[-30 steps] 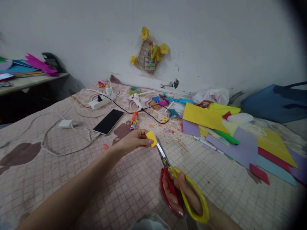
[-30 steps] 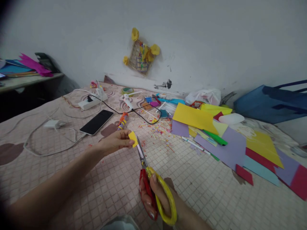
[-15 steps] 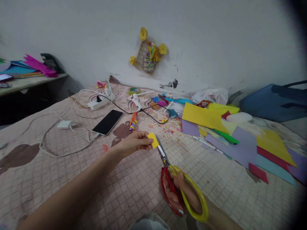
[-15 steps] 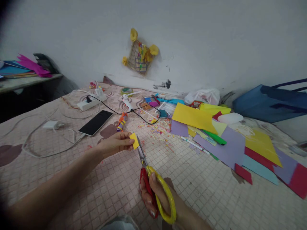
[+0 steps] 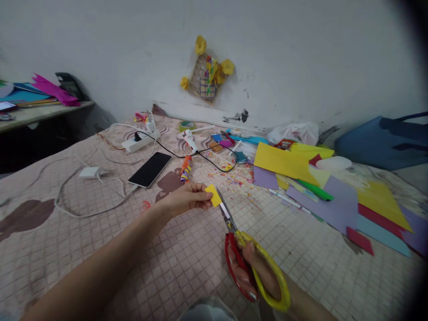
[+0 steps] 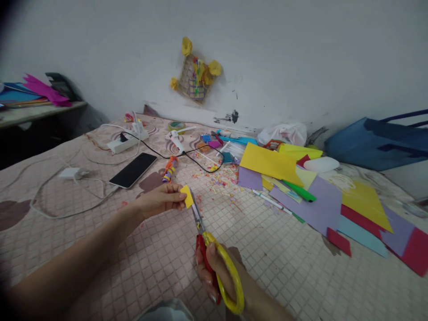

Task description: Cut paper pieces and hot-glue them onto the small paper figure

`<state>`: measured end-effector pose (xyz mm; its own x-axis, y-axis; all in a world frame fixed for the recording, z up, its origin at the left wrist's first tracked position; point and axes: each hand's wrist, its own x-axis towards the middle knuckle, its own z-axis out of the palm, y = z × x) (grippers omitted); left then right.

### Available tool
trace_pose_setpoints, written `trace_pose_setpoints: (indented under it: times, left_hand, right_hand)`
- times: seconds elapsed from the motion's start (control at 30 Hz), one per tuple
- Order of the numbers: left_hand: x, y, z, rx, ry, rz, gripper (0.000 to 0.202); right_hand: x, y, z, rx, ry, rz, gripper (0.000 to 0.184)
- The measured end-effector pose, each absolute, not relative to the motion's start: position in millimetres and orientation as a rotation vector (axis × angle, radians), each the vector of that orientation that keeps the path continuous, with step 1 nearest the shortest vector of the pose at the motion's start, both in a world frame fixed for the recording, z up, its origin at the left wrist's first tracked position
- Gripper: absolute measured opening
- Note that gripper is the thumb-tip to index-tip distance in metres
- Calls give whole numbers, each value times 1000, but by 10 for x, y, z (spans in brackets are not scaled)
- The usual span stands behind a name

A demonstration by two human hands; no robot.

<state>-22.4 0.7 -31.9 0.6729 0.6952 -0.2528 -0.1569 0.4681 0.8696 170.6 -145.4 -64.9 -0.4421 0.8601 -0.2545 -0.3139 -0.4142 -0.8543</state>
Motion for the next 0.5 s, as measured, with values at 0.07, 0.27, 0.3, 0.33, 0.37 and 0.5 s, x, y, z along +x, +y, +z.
trace_pose_setpoints:
  times: [0.07,0.27,0.3,0.33,0.37,0.5]
  left_hand:
    - [-225,11,-321,954,656,570,20]
    - [-239,28,-329,967,656,582,22]
    - [-242,31,-332,969,655,579,22]
    - [-244,32,-334,971,654,573,22]
    - [-245,32,-335,971,655,569,23]
    - [-234,11,-328,968,667,549,24]
  right_hand:
    - [1704,-1460,-663,-930,-951,1932,52]
    - [1707,-1480,-636,-1008,-1054,1867,51]
    - [1706,-1480,-618,-1023,-1079,1854,51]
    - [1705,-1480,-599,-1028,-1097,1842,53]
    - [1703,-1479,-583,-1020,-1108,1841,54]
    - [1700,-1471,-558,-973,-1108,1865,56]
